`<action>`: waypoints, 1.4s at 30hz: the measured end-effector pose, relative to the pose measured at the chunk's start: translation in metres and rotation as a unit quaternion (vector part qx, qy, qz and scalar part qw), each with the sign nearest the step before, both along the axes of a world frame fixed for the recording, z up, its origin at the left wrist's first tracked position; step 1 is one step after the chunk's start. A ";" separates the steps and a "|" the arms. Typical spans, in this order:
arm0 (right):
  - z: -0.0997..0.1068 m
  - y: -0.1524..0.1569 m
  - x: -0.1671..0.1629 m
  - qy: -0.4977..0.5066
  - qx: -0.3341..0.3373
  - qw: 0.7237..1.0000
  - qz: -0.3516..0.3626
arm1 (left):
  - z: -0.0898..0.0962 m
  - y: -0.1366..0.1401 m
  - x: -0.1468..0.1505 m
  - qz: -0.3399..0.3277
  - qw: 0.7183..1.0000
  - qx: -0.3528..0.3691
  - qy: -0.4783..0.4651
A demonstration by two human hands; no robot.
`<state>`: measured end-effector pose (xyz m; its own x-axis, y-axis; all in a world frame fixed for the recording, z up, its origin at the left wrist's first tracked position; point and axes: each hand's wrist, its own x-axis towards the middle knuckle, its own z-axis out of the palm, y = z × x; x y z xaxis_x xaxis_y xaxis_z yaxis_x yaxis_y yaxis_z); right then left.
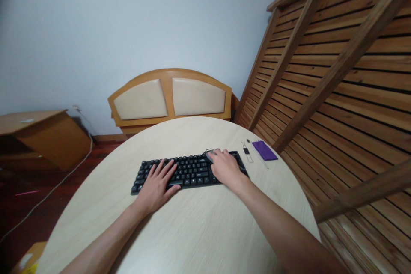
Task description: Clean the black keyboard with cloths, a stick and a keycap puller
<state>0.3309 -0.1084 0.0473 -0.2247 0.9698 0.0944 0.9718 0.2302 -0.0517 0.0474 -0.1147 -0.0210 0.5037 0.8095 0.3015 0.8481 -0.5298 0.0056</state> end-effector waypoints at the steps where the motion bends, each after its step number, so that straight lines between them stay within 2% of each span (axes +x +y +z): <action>1: 0.000 -0.004 0.000 -0.001 -0.002 1.000 0.000 | 0.000 0.000 0.000 0.000 1.000 0.003 0.000; 5: 0.000 -0.023 -0.002 -0.010 -0.009 1.000 -0.012 | 0.000 -0.001 0.000 0.005 1.000 0.008 0.016; 10: -0.013 -0.046 -0.003 -0.022 0.005 1.000 -0.018 | 0.000 -0.001 0.001 0.007 1.000 0.009 0.024; 19: -0.045 -0.072 -0.002 -0.062 0.073 0.995 -0.025 | 0.001 -0.001 0.001 0.008 1.000 0.007 0.021; 23: -0.051 -0.076 -0.002 -0.079 0.097 0.992 -0.011 | 0.002 -0.001 0.001 0.006 1.000 0.010 0.015; 26: -0.048 -0.078 -0.001 -0.077 0.105 0.991 0.015 | 0.001 -0.001 0.001 0.005 1.000 0.014 0.011; 30: -0.040 -0.083 -0.001 -0.064 0.111 0.992 -0.006 | 0.001 0.000 0.000 0.008 1.000 0.009 0.018; 35: -0.035 -0.097 -0.003 -0.088 0.064 0.994 -0.007 | -0.001 0.000 0.000 0.003 1.000 0.018 0.013; 39: -0.014 -0.091 0.003 -0.026 0.041 0.999 -0.004 | -0.001 -0.001 0.000 0.001 1.000 0.016 0.011; 42: 0.007 -0.066 0.007 0.026 0.057 0.998 -0.023 | 0.000 -0.001 0.000 0.004 1.000 0.010 0.014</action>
